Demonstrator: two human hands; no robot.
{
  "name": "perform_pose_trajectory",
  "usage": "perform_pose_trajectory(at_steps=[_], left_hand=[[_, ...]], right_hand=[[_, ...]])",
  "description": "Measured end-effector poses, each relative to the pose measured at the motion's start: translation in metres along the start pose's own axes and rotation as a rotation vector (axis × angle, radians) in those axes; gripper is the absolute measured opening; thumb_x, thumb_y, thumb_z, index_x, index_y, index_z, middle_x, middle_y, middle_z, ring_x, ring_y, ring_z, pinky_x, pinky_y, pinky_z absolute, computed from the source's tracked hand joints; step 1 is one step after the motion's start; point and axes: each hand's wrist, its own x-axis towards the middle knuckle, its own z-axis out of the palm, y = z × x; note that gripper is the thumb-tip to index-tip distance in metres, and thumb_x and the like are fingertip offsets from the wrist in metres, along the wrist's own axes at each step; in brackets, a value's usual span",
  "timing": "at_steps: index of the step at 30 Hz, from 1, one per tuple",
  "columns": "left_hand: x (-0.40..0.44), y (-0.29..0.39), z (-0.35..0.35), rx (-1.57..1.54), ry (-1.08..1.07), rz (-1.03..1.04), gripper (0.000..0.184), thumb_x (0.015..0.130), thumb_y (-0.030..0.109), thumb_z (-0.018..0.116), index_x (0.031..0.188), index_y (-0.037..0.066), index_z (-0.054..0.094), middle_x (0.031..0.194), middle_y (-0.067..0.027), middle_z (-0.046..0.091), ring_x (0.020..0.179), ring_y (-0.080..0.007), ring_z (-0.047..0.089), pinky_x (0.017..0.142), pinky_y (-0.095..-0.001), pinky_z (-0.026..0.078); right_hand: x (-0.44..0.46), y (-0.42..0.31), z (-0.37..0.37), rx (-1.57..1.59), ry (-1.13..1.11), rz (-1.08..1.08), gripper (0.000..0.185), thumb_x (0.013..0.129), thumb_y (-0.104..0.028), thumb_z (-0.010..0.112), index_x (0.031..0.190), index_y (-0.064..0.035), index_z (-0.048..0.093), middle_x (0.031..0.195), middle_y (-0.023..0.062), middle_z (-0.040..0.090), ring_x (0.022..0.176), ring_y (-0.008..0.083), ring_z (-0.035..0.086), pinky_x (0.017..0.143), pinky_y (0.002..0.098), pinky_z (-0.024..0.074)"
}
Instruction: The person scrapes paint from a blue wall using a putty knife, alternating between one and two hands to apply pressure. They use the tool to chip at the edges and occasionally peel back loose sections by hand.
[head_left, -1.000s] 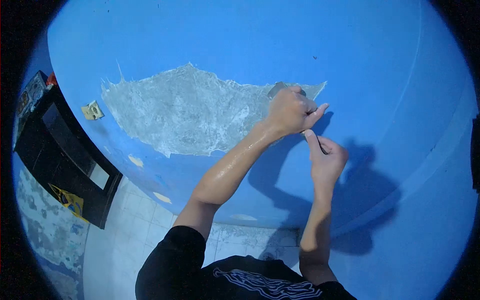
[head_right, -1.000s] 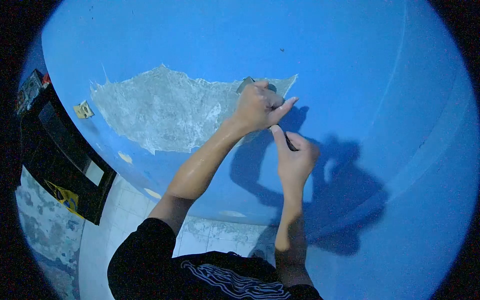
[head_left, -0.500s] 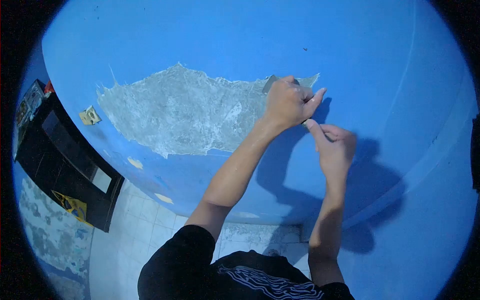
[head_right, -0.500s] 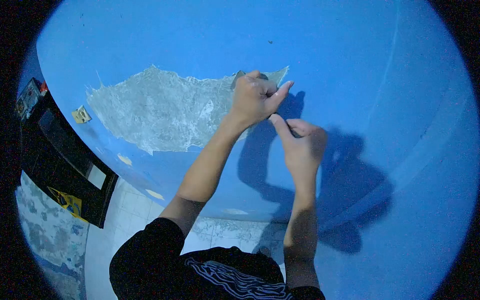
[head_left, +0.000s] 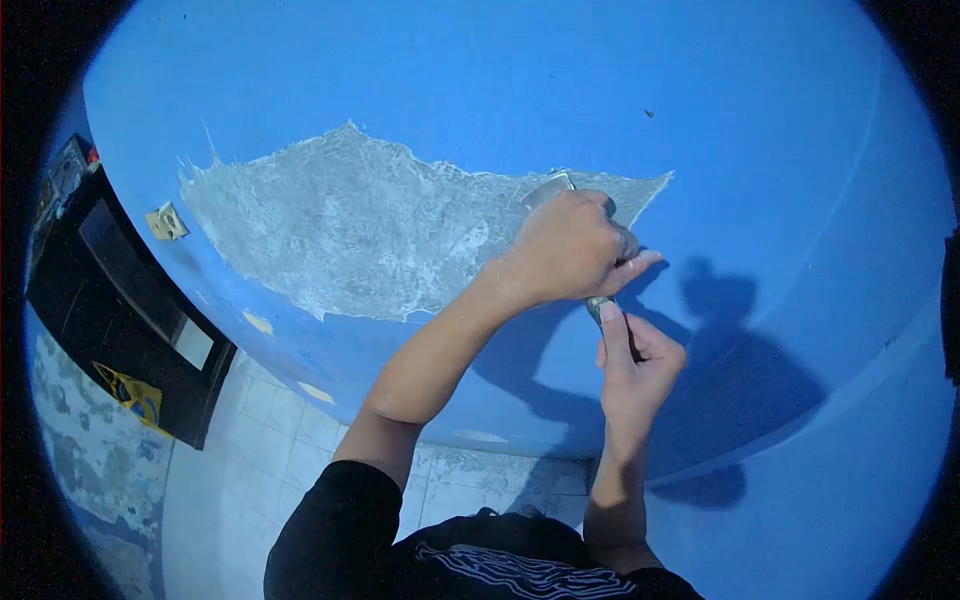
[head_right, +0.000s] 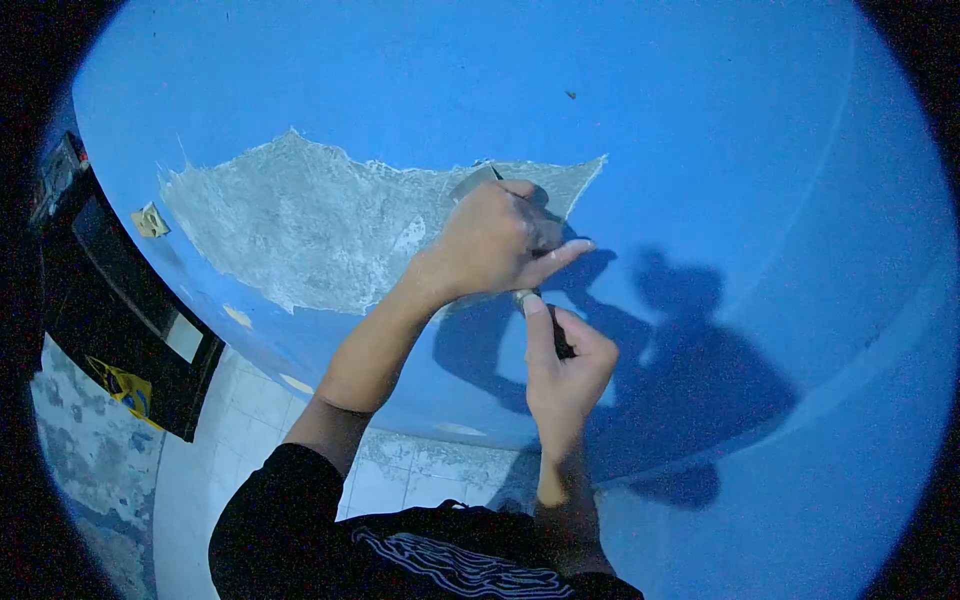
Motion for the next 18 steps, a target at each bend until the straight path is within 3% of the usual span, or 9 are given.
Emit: perform_pose_trajectory(at_steps=[3,10,12,13,15,18], left_hand=[[0.003,-0.003,-0.011,0.015,-0.050,0.041,0.047,0.083,0.034,0.072,0.047,0.009,0.054,0.046,-0.0069,0.050,0.052,-0.0267,0.051,0.050,-0.0382,0.043],[0.002,-0.008,-0.005,-0.064,0.000,0.088,0.047,0.082,0.030,0.074,0.047,0.009,0.052,0.045,-0.0053,0.047,0.047,-0.0246,0.048,0.047,-0.0357,0.039],[0.007,-0.008,0.010,-0.140,0.282,0.047,0.047,0.079,0.023,0.077,0.045,0.010,0.048,0.042,-0.0038,0.043,0.040,-0.0229,0.041,0.046,-0.0336,0.036],[0.011,-0.006,0.018,-0.143,0.280,0.038,0.047,0.079,0.023,0.077,0.045,0.010,0.048,0.042,-0.0038,0.043,0.040,-0.0229,0.041,0.046,-0.0336,0.036],[0.020,-0.002,0.030,-0.053,0.519,-0.073,0.046,0.075,0.018,0.080,0.044,0.010,0.047,0.040,-0.0029,0.041,0.037,-0.0221,0.037,0.046,-0.0318,0.034],[0.024,0.002,0.028,-0.097,0.543,-0.150,0.046,0.077,0.021,0.079,0.044,0.010,0.048,0.039,-0.0038,0.041,0.036,-0.0229,0.036,0.046,-0.0315,0.033]], right_hand=[[-0.002,0.008,0.007,-0.040,0.012,-0.036,0.030,0.093,-0.014,0.065,0.069,0.0032,0.064,0.053,-0.0046,0.048,0.049,0.0011,0.040,0.046,0.0215,0.0256],[0.009,-0.001,-0.001,-0.216,0.007,-0.060,0.022,0.089,-0.010,0.068,0.075,0.0060,0.065,0.054,-0.0063,0.046,0.054,0.0006,0.036,0.046,0.0254,0.0267],[0.022,-0.008,-0.010,-0.291,0.057,-0.177,0.021,0.087,-0.012,0.070,0.076,0.0055,0.067,0.052,-0.0033,0.044,0.052,0.0017,0.036,0.045,0.0266,0.0277],[0.033,-0.012,-0.019,-0.296,0.052,-0.169,0.021,0.087,-0.012,0.070,0.076,0.0055,0.067,0.052,-0.0033,0.044,0.052,0.0017,0.036,0.045,0.0266,0.0277],[0.051,-0.024,-0.037,-0.357,-0.081,-0.289,0.021,0.087,-0.014,0.071,0.076,0.0036,0.068,0.051,0.0010,0.043,0.052,0.0028,0.037,0.046,0.0271,0.0288],[0.054,-0.045,-0.040,-0.349,-0.152,-0.191,0.022,0.087,-0.015,0.071,0.074,0.0027,0.067,0.051,0.0024,0.041,0.053,0.0036,0.036,0.046,0.0280,0.0285]])
